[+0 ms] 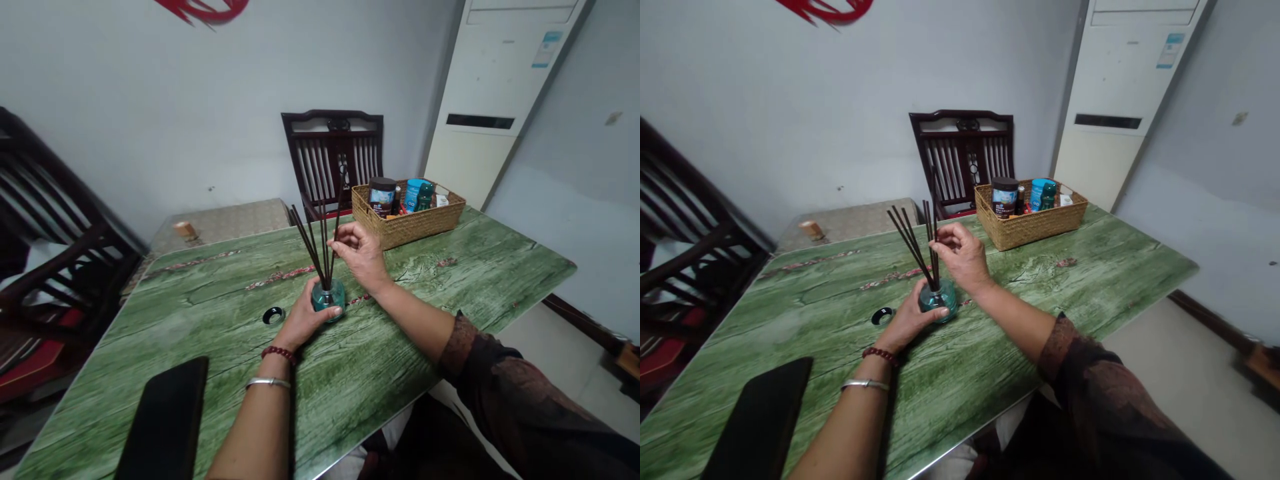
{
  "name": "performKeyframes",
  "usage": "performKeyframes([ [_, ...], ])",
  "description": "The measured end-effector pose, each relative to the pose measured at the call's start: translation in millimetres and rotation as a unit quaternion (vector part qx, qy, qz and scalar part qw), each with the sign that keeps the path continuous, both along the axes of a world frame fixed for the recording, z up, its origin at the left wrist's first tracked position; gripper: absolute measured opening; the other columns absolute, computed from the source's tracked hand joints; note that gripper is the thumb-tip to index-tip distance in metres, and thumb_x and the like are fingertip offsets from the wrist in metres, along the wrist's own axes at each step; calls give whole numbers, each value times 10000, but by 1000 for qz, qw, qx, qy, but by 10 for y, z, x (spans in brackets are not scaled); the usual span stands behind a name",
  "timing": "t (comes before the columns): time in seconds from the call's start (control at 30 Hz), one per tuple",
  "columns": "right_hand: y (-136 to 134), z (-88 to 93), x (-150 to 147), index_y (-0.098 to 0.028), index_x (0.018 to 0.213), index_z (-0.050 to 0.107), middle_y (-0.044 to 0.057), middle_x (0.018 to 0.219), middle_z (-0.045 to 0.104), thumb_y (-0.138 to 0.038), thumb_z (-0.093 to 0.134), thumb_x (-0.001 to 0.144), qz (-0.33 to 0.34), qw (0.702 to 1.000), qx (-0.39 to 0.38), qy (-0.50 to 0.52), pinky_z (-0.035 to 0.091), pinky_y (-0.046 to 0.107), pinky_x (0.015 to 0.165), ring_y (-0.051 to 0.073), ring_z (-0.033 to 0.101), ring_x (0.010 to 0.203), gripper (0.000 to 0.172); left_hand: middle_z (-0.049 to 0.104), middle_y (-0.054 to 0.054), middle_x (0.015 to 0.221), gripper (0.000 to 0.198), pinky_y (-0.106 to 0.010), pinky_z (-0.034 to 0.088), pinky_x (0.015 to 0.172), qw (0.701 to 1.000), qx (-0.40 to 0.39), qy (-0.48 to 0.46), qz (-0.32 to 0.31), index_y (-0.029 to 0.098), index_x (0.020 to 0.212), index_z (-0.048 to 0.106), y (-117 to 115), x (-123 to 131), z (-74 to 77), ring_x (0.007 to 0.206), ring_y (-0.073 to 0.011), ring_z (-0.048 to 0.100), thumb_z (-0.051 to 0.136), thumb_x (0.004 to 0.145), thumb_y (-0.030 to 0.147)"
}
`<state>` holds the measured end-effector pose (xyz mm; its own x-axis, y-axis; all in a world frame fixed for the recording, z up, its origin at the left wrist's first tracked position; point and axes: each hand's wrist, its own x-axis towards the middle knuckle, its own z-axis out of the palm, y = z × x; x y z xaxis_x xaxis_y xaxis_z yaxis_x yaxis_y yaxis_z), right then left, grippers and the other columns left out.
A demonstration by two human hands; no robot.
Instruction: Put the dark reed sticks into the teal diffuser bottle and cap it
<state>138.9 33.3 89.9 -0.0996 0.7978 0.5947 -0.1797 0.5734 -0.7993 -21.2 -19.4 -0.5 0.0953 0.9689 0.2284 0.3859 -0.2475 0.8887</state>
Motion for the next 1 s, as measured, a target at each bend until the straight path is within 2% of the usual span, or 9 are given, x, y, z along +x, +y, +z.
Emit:
performKeyframes([
  [0.27,-64,-333,-36,-232,852,633,-31,775,672,-284,672,792,-44,991,5,-126,500,263,683,133,612,676,89,604,-112,1253,779,-467,427,1036,999,6,-24,-20,190,1295,484,7,10,2,1159,-297,568,820,650,469],
  [0.33,-85,-426,5,-232,876,646,-32,787,683,-274,676,783,-61,983,4,-175,482,264,680,127,578,638,106,601,-118,1276,769,-462,421,1044,999,11,-31,-25,189,1291,489,9,11,1,1181,-299,563,821,652,459],
  [0.43,-66,-534,128,-231,987,652,-28,837,699,-265,693,770,-75,971,0,-225,469,266,685,119,543,604,223,609,-113,1254,738,-461,431,1030,999,16,-29,-24,188,1261,512,8,9,-3,1164,-301,570,822,650,460],
  [0.5,-3,-603,241,-225,1046,644,-20,860,699,-259,685,779,-89,965,6,-245,465,266,700,121,552,618,272,618,-101,1215,740,-462,442,1009,1000,9,-20,-15,189,1259,512,4,5,-7,1125,-296,582,823,647,465],
  [0.6,161,-767,417,-210,1038,646,-13,838,688,-218,644,801,-124,954,7,-272,450,261,723,130,577,660,237,629,-85,1177,742,-459,443,1003,1000,-5,-9,1,194,1255,512,-4,-2,-9,1091,-287,593,831,637,456],
  [0.8,453,-1206,592,-209,943,656,-50,640,576,-123,586,812,-153,922,-66,-349,389,243,667,140,542,623,172,656,-86,1160,735,-435,449,996,999,-34,-17,16,194,1228,524,-22,-1,11,1079,-279,615,844,617,449],
  [0.9,483,-1281,595,-214,975,662,-44,651,583,-140,599,831,-141,917,-60,-369,374,246,667,146,541,634,174,668,-84,1154,754,-432,453,992,999,-41,-19,27,199,1234,525,-24,-6,9,1071,-280,624,856,596,427],
  [1.0,486,-1271,596,-210,987,671,-32,674,605,-146,610,832,-129,914,-60,-380,372,249,674,151,554,655,178,679,-69,1122,761,-418,465,972,998,-46,-19,41,203,1239,530,-25,-10,-6,1035,-267,636,861,586,406],
])
